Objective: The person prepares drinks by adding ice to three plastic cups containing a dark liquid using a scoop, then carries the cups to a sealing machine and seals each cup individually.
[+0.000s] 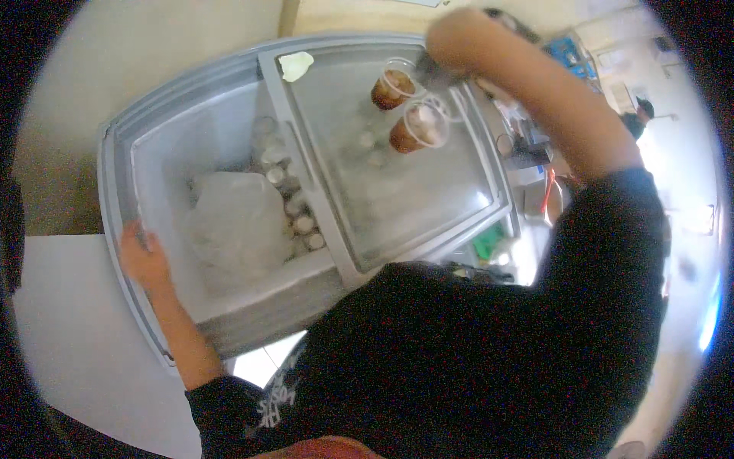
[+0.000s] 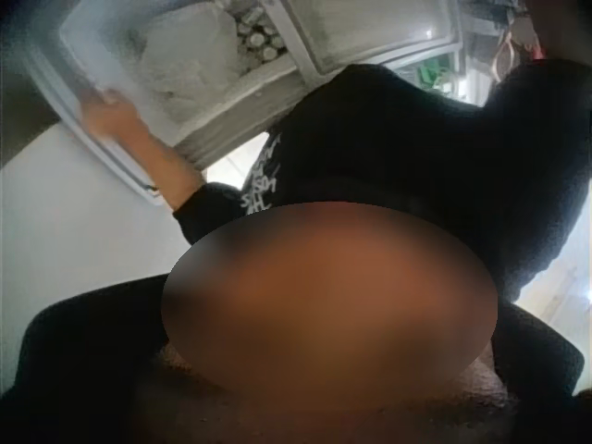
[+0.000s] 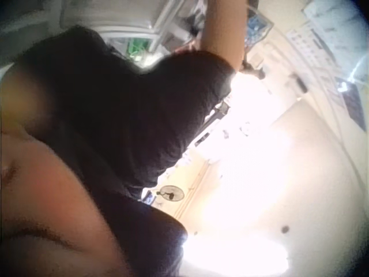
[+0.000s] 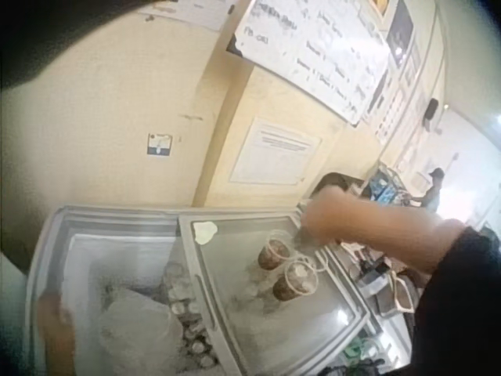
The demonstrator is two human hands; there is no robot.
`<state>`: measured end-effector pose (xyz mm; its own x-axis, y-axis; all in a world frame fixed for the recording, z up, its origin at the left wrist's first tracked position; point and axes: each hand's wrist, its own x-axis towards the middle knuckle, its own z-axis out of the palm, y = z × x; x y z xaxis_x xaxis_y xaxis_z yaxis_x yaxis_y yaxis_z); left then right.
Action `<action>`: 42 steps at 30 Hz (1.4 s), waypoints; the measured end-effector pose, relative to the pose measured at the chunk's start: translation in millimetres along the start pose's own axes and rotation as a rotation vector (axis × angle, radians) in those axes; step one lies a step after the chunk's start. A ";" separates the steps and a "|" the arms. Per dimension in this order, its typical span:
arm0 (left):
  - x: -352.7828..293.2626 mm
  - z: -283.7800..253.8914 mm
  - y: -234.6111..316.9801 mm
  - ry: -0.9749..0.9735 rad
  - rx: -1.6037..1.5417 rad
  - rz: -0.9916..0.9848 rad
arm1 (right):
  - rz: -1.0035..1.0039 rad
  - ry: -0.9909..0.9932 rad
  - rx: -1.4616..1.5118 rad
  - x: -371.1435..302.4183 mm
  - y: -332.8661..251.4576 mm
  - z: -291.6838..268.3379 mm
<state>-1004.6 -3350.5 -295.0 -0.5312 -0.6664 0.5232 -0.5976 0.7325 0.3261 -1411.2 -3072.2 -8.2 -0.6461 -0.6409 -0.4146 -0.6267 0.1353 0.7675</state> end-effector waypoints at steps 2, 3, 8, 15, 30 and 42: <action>-9.5 19.4 41.6 -0.331 -0.299 0.154 | -0.094 0.122 0.056 16.9 -3.7 -35.1; -19.8 32.5 53.6 -0.511 -0.444 0.223 | -0.162 0.200 0.181 36.9 -26.7 -53.5; -43.3 73.5 88.5 -0.899 -0.227 0.024 | -0.562 0.333 0.654 154.7 -252.8 -89.6; -11.6 115.2 125.9 -1.409 0.013 -0.061 | -0.882 -0.088 0.620 293.9 -534.4 53.7; -21.2 120.6 109.4 -1.316 -0.156 -0.174 | -0.584 -0.589 0.858 315.8 -499.2 134.2; -8.4 116.1 98.7 -1.368 -0.041 -0.111 | -0.740 -0.350 0.793 324.8 -541.0 66.2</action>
<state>-1128.9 -3288.8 -358.6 -0.6592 -0.3089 -0.6856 -0.6705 0.6542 0.3500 -1310.9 -3303.5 -590.4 -0.0111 -0.5326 -0.8463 -0.9231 0.3308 -0.1961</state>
